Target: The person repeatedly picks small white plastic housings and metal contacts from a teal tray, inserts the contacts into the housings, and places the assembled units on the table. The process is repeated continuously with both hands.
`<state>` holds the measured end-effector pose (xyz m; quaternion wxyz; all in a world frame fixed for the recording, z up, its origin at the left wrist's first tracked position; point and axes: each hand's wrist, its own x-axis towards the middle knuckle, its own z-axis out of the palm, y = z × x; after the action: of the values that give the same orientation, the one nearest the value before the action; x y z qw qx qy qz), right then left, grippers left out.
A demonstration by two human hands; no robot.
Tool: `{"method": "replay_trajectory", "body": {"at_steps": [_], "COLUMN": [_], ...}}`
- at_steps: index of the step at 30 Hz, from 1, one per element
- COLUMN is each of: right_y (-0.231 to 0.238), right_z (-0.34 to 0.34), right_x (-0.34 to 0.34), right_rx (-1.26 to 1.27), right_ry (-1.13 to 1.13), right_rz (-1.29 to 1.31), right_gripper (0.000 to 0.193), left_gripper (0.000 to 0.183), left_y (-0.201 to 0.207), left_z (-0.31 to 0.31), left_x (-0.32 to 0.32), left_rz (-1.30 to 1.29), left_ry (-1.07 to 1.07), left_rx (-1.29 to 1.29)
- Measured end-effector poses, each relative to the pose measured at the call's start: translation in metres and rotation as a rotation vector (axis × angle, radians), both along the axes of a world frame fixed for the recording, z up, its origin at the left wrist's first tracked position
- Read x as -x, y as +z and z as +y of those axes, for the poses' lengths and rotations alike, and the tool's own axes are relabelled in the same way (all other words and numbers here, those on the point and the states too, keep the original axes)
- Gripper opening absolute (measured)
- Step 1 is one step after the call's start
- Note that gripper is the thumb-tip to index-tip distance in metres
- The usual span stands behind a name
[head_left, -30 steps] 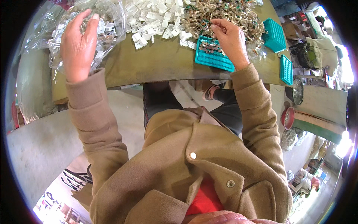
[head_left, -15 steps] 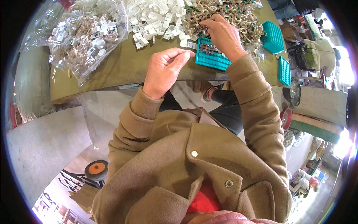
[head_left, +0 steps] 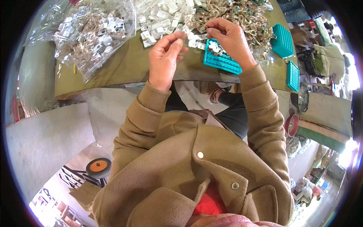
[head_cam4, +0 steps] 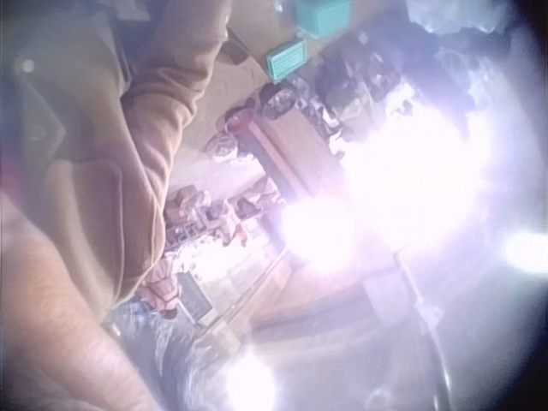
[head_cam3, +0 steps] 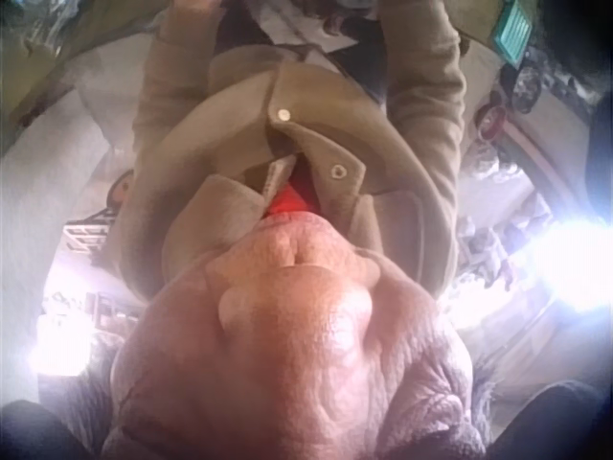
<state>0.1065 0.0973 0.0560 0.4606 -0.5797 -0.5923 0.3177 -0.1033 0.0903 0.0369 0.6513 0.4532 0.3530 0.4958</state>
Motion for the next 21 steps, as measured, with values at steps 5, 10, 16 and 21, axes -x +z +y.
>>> {"method": "replay_trajectory", "body": {"at_steps": [5, 10, 16, 21], "right_y": [0.002, 0.004, 0.006, 0.007], "right_z": [-0.014, -0.026, -0.042, -0.054], "right_x": [0.022, 0.038, 0.034, 0.028], "right_rx": [-0.082, -0.154, 0.024, -0.02], "right_ry": [0.138, 0.168, 0.209, 0.228], "right_rz": [-0.165, -0.096, 0.188, 0.107], "right_gripper": [0.016, 0.017, 0.016, 0.017], "left_gripper": [0.029, 0.033, 0.027, 0.013], "left_y": [0.006, 0.013, 0.015, 0.014], "left_z": [0.005, 0.009, 0.0, -0.004], "left_x": [0.006, 0.018, 0.018, 0.02], "left_rz": [0.069, 0.216, 0.267, 0.185], "left_ry": [0.084, -0.006, -0.237, -0.371], "left_rx": [-0.197, -0.209, -0.141, 0.172]}}
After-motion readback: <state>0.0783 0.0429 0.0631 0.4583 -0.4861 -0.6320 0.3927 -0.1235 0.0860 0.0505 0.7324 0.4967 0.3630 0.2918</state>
